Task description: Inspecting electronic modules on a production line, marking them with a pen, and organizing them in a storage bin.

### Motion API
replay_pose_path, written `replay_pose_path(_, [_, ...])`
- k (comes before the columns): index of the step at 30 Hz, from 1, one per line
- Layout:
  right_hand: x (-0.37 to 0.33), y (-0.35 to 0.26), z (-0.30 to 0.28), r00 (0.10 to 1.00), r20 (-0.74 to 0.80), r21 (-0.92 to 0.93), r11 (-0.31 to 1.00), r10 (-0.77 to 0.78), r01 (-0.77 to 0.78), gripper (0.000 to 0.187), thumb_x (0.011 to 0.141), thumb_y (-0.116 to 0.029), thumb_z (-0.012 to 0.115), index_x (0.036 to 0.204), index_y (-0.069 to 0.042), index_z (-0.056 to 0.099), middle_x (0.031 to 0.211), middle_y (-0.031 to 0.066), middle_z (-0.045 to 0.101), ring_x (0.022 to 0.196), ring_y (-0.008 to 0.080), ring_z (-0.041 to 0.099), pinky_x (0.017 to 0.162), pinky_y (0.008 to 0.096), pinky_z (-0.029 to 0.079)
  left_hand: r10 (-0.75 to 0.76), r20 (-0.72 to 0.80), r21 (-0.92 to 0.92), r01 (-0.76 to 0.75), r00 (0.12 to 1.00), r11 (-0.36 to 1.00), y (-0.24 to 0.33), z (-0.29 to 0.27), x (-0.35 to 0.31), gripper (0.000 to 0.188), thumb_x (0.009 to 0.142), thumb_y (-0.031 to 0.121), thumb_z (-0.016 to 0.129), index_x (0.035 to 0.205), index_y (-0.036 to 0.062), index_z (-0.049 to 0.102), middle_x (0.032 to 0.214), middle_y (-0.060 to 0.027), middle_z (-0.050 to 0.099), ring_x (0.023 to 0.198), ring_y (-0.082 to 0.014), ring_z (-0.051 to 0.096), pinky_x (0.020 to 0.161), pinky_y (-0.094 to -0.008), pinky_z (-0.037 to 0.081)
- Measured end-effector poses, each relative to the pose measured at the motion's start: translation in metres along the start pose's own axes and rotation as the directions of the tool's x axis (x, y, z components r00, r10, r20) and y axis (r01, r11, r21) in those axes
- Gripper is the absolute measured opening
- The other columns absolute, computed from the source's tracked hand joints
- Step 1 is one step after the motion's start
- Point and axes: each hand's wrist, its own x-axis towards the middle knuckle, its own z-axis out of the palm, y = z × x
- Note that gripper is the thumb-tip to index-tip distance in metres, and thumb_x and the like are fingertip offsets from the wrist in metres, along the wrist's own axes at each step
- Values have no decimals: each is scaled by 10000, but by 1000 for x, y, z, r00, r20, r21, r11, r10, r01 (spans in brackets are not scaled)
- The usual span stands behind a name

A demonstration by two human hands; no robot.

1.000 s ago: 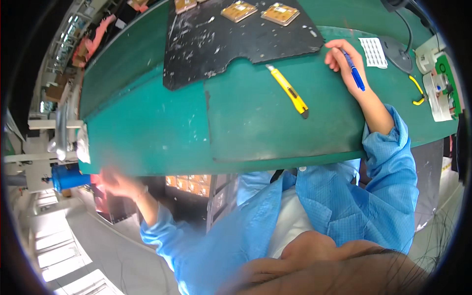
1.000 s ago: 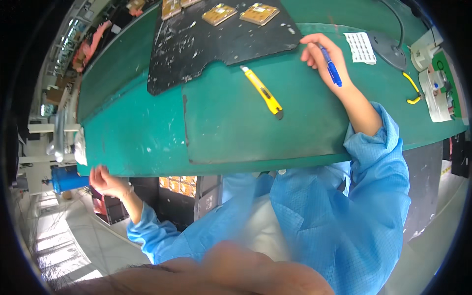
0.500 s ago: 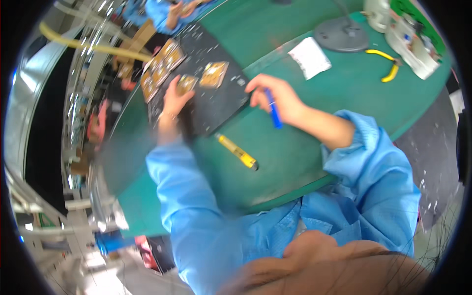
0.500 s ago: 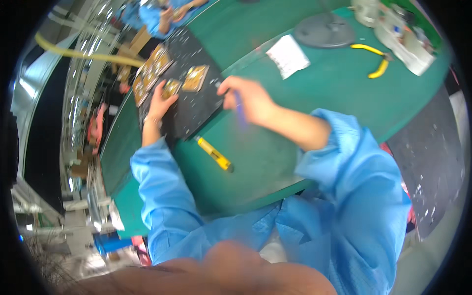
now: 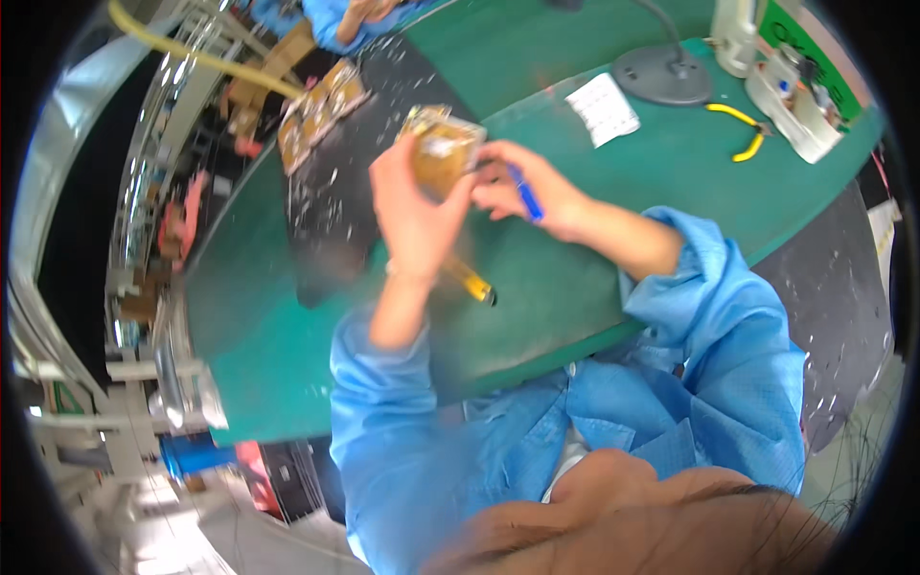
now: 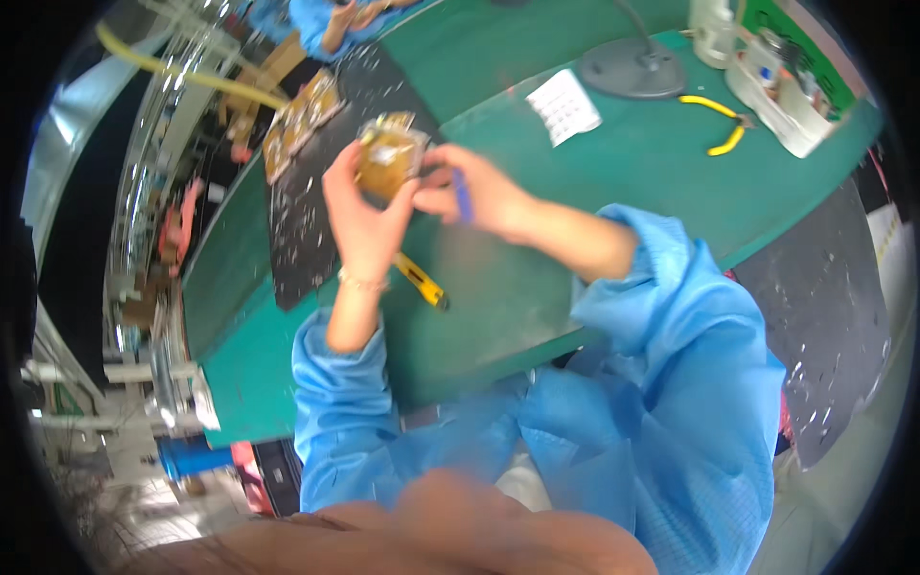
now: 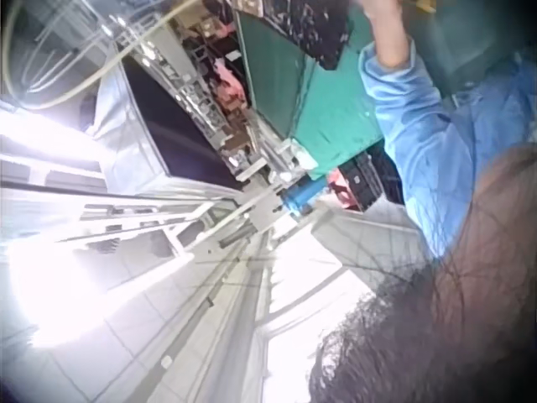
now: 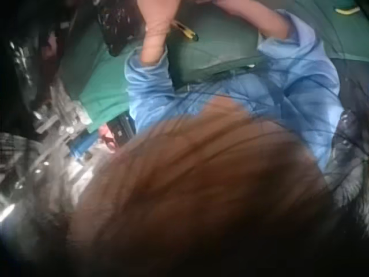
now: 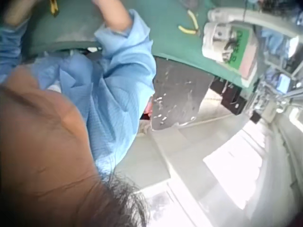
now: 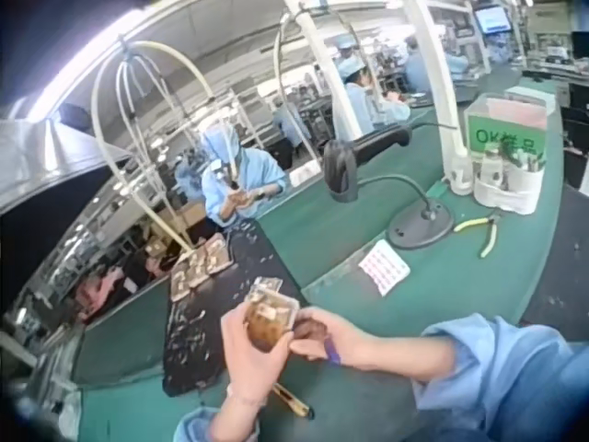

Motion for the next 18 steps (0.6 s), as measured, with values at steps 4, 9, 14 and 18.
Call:
replay_pose_path(4, [-9,-19,1,1000,13,-57,998,-8,8,437,897,-156,622,1289,-62,452,1149,50,589,1007,118,554,792,262,474,-70,-7,62,71,998,996,13,11,-18,741,633,205,789,1288,132,450,1180,-161,430,1047,-345,509,869,-431,443])
replay_pose_path(9, [-7,-5,-9,999,-43,-106,994,-28,23,313,894,-137,615,1183,-57,526,1035,16,608,943,83,551,758,242,463,-79,35,-92,82,996,992,19,9,-28,766,656,159,786,1317,110,400,1186,-169,396,1047,-317,494,878,-421,444])
replay_pose_path(14, [-5,-13,-18,994,-31,-179,979,-105,98,258,878,-96,618,1122,-57,545,1004,15,603,918,77,549,757,227,448,-350,212,-795,370,912,482,11,11,-30,582,777,46,695,1281,68,406,1096,-124,495,993,-205,563,822,-313,499])
replay_pose_path(18, [-4,-21,-14,993,-19,-213,971,-116,110,285,849,-28,619,1127,-27,552,972,45,622,880,90,556,718,223,446,-409,439,-792,559,800,245,-3,11,-27,398,838,12,617,1200,17,453,1002,-85,625,876,-145,630,665,-254,531])
